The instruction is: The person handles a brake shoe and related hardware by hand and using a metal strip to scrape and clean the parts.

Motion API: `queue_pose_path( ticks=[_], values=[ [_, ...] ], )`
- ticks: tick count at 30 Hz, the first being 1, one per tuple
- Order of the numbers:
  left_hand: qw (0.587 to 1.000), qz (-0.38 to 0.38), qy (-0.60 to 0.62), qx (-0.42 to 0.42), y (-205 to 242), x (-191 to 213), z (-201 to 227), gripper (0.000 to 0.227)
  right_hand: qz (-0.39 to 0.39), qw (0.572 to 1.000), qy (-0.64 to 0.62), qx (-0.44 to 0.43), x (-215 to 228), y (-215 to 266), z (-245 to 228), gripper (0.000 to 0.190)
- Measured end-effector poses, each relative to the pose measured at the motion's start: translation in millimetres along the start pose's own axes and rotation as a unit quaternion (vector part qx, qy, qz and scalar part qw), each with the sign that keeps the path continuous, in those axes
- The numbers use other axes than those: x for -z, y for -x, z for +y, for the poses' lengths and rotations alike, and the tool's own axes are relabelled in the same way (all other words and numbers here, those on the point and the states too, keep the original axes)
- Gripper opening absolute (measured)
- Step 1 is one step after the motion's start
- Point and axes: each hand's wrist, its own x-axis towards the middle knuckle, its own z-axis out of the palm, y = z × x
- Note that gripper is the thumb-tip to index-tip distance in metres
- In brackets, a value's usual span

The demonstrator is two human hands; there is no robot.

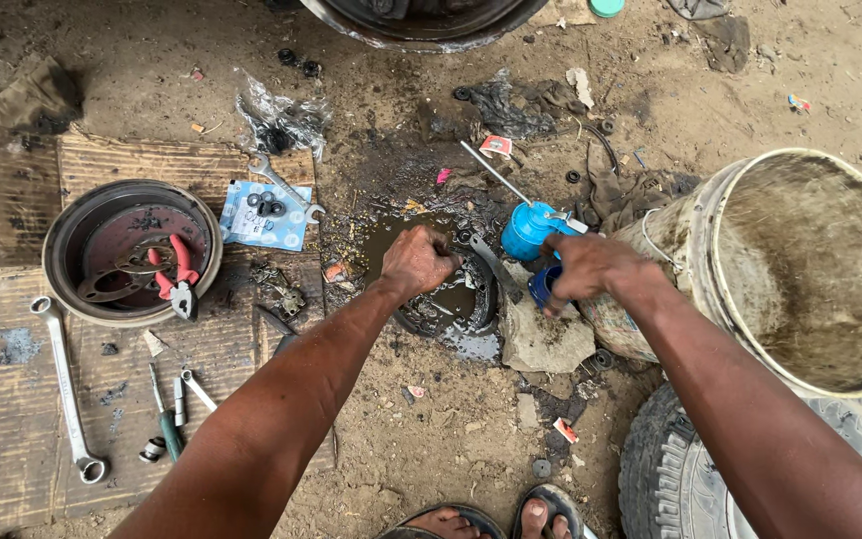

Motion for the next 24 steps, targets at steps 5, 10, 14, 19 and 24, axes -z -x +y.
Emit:
queue_pose_path(
  ticks=[5,10,14,19,24],
  values=[
    [0.999,-0.050,-0.003,0.009,-5,-1,1,0.036,0.084,0.995,-0.029,0.050,-1,-15,-28,0.055],
    [0.995,-0.070,0.063,0.015,-27,-5,-7,0.031,0.221,0.947,0.092,0.215,-32,-53,-62,0.038],
    [0.999,-0.049,0.014,0.008,-25,5,-17,0.020,0.231,0.940,0.121,0.221,-34,-59,-72,0.027],
    [0.996,-0.010,0.057,-0.063,-25,9,-50,0.020,0.233,0.932,0.084,0.264,-39,-76,-63,0.026],
    [0.853,-0.026,0.518,0.054,-26,1,-73,0.011,0.256,0.912,-0.131,0.292,-49,-90,-59,0.022]
  ],
)
